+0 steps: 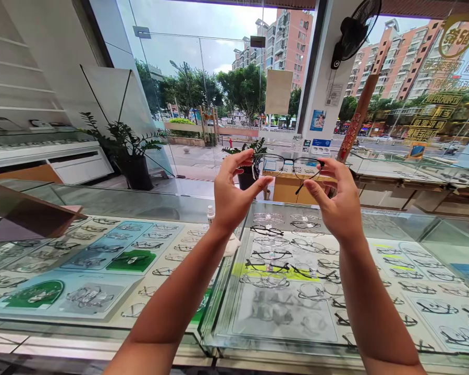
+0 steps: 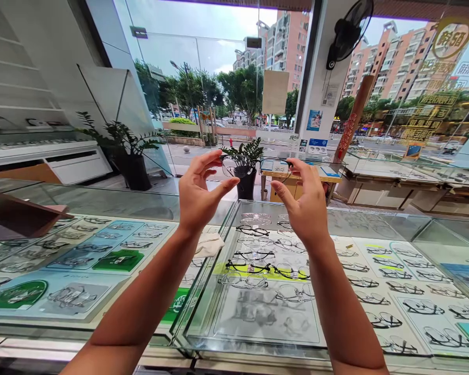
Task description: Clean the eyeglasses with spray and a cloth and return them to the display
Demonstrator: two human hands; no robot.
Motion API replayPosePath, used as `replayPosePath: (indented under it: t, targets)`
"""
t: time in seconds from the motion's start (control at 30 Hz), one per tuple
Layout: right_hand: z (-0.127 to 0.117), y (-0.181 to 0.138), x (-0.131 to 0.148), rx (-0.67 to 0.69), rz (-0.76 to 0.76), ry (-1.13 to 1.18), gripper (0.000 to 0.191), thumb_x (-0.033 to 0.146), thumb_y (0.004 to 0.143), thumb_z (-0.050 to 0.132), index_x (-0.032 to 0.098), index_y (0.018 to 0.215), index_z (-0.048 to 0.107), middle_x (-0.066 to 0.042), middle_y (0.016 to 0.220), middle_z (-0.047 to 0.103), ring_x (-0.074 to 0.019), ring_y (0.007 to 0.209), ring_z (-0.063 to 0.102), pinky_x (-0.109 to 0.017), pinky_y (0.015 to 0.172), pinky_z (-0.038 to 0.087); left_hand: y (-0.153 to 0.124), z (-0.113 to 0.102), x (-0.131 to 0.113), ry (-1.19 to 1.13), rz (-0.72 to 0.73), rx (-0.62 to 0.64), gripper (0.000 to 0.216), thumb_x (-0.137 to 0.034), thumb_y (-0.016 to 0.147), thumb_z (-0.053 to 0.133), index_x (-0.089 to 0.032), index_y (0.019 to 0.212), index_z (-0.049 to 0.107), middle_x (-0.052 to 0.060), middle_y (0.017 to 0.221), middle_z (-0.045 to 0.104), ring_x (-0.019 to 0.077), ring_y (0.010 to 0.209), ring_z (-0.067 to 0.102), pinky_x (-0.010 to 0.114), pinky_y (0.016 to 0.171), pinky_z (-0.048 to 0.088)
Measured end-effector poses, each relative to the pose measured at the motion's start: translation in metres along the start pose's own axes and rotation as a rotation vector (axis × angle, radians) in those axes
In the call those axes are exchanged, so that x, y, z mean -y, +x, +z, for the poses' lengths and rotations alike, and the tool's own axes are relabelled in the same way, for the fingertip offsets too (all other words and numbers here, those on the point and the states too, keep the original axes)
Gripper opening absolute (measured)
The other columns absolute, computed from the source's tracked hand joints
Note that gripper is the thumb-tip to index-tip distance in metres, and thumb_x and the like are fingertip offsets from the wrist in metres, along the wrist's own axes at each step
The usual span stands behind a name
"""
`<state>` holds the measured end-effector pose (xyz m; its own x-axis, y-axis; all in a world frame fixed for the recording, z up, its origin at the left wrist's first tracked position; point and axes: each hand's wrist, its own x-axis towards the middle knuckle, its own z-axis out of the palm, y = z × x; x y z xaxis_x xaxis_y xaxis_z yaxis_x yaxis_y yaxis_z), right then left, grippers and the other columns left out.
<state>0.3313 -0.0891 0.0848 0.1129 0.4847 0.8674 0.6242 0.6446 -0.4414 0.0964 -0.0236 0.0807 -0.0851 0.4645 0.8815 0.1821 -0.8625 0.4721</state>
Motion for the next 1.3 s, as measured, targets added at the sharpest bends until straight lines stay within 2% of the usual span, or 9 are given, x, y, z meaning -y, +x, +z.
replayPosePath:
  t: [0.2,0.5,0.8,0.93,1.17,1.3]
  targets:
    - [0.004,-0.002,0.000,-0.059,-0.033,-0.082,0.058,0.067,0.100,0.069,0.030,0.144,0.065,-0.013,0.131,0.074,-0.0324,0.119,0.072,-0.057,0.104,0.060,-0.004,0.007,0.003,0.009,-0.032,-0.030,0.058,-0.056,0.083,0.091,-0.031,0.132,0.074,0.009,0.131,0.075,0.0263,0.119,0.071,0.045,0.101,0.058]
    - [0.007,-0.004,0.001,-0.085,-0.002,-0.073,0.056,0.065,0.099,0.072,0.025,0.137,0.069,-0.014,0.130,0.077,-0.0325,0.115,0.075,-0.057,0.104,0.058,-0.005,0.008,0.002,0.008,-0.055,-0.040,0.056,-0.056,0.084,0.091,-0.030,0.131,0.075,0.009,0.130,0.076,0.0263,0.117,0.071,0.044,0.099,0.058]
    - [0.005,-0.005,0.008,-0.120,-0.078,-0.147,0.048,0.059,0.102,0.070,0.028,0.138,0.071,-0.013,0.129,0.077,-0.0330,0.114,0.075,-0.059,0.105,0.060,0.001,0.007,0.019,-0.046,-0.088,0.020,0.057,-0.058,0.084,0.090,-0.031,0.131,0.076,0.009,0.128,0.077,0.0252,0.117,0.074,0.042,0.097,0.060]
    - [0.004,-0.005,0.007,-0.109,-0.074,-0.145,0.047,0.056,0.102,0.071,0.028,0.140,0.071,-0.013,0.129,0.077,-0.0334,0.117,0.074,-0.060,0.106,0.059,0.002,0.007,0.022,-0.053,-0.078,0.032,0.058,-0.058,0.083,0.091,-0.031,0.132,0.075,0.009,0.130,0.076,0.0252,0.120,0.073,0.041,0.098,0.060]
    - [0.004,-0.004,-0.004,-0.052,0.004,-0.106,0.053,0.055,0.100,0.074,0.026,0.143,0.072,-0.014,0.137,0.077,-0.0342,0.122,0.075,-0.061,0.109,0.058,-0.003,0.009,0.011,0.049,0.019,-0.045,0.054,-0.055,0.084,0.091,-0.031,0.129,0.075,0.008,0.128,0.074,0.0248,0.114,0.072,0.041,0.095,0.059]
    - [0.005,-0.003,-0.007,-0.039,0.022,-0.083,0.054,0.056,0.100,0.073,0.025,0.145,0.071,-0.014,0.137,0.078,-0.0344,0.123,0.075,-0.062,0.110,0.059,-0.004,0.009,0.009,0.086,0.062,-0.065,0.055,-0.055,0.084,0.091,-0.031,0.130,0.074,0.008,0.130,0.072,0.0251,0.116,0.070,0.043,0.098,0.060]
